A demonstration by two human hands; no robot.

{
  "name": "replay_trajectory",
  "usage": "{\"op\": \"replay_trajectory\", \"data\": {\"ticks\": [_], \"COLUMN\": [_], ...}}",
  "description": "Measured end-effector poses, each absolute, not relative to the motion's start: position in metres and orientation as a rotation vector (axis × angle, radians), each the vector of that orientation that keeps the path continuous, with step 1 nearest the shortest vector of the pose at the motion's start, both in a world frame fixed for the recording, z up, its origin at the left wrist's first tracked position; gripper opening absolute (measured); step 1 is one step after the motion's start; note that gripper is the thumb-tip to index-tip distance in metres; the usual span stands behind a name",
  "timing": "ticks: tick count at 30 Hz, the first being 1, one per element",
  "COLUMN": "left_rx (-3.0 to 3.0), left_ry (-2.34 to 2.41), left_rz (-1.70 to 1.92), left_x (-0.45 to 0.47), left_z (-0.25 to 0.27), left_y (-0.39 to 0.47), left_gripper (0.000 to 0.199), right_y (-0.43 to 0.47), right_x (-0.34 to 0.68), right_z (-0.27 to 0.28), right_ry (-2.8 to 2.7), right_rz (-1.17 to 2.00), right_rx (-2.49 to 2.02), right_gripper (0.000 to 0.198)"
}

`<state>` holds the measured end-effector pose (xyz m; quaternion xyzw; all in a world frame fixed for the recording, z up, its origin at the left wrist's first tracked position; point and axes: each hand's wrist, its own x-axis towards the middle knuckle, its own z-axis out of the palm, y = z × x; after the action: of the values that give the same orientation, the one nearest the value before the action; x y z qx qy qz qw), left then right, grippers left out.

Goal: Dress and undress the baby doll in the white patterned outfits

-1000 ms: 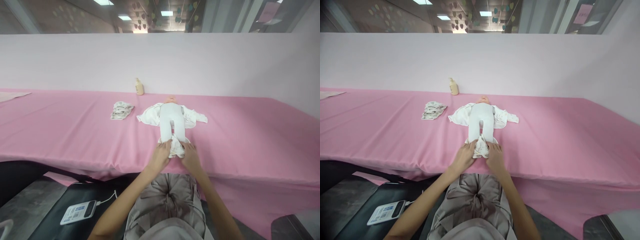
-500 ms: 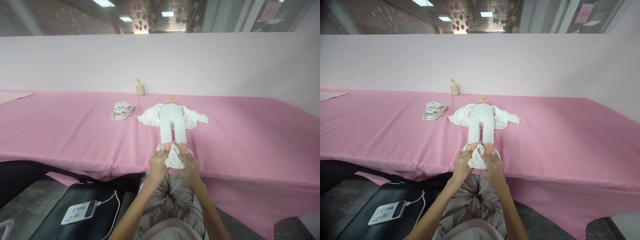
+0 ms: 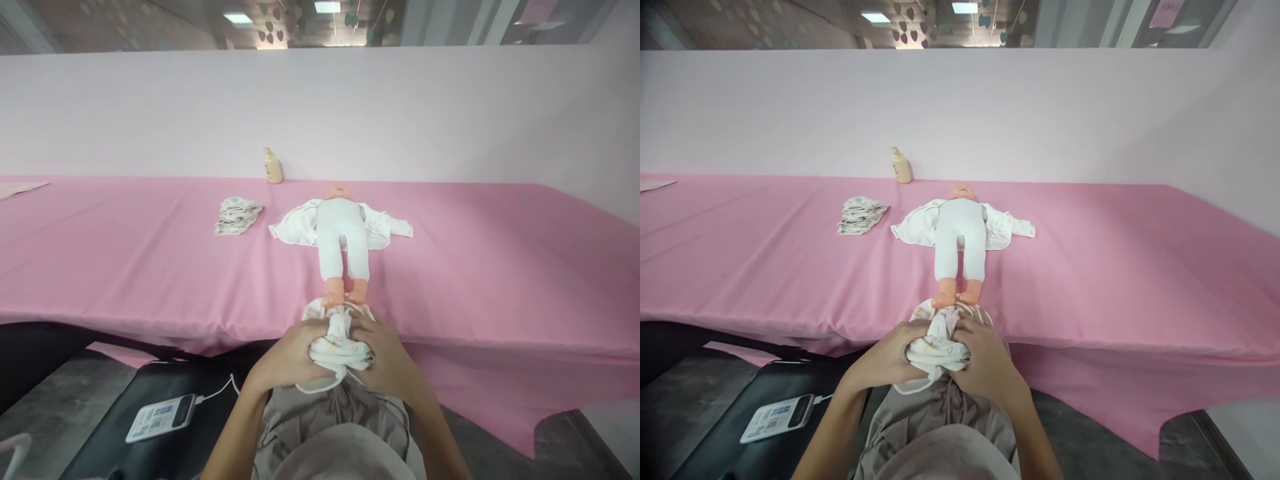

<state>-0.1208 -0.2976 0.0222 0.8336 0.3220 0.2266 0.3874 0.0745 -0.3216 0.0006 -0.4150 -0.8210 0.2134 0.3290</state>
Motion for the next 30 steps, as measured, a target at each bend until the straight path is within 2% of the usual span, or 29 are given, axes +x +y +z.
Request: {"op": "replay_trajectory", "data": {"ticks": [2,5,7,9,11,14,17,21,25,30], "left_rx": [2.076,2.049,2.038,2.122,2.312,2.546,2.659,2.815,2.890,2.932], "left_ry": [0.753,0.522,0.399,0.414,0.588,0.837,0.853,0.875,0.944,0.918], "left_rz": [0.505,0.387,0.309,0.246,0.230,0.315,0.390,0.508,0.677,0.830], "left_x": [-0.129,-0.139,-0.143,-0.143,-0.141,-0.137,-0.137,-0.138,-0.138,-0.145], "left_z": [0.027,0.034,0.040,0.047,0.051,0.053,0.048,0.034,0.014,0.009], "left_y": [-0.304,-0.311,-0.314,-0.319,-0.323,-0.325,-0.324,-0.326,-0.333,-0.335], "left_gripper": [0.026,0.045,0.058,0.063,0.056,0.040,0.032,0.025,0.016,0.035], "right_y": [-0.333,-0.348,-0.354,-0.356,-0.356,-0.355,-0.353,-0.352,-0.352,-0.354], "right_x": [0.080,0.094,0.104,0.111,0.113,0.110,0.107,0.105,0.105,0.110], "right_z": [0.011,0.037,0.058,0.075,0.080,0.063,0.037,0.021,0.018,0.027], "right_ry": [-2.211,-2.273,-2.337,-2.450,-2.546,-2.649,-2.698,-2.659,-2.633,-2.698], "right_rz": [0.616,0.628,0.560,0.424,0.165,-0.319,-0.540,-0.550,-0.406,-0.232], "right_rx": [-1.108,-0.992,-0.908,-0.908,-0.939,-0.897,-0.891,-0.946,-0.998,-0.833], "right_gripper": [0.013,0.035,0.042,0.036,0.028,0.020,0.009,0.022,0.029,0.018]}}
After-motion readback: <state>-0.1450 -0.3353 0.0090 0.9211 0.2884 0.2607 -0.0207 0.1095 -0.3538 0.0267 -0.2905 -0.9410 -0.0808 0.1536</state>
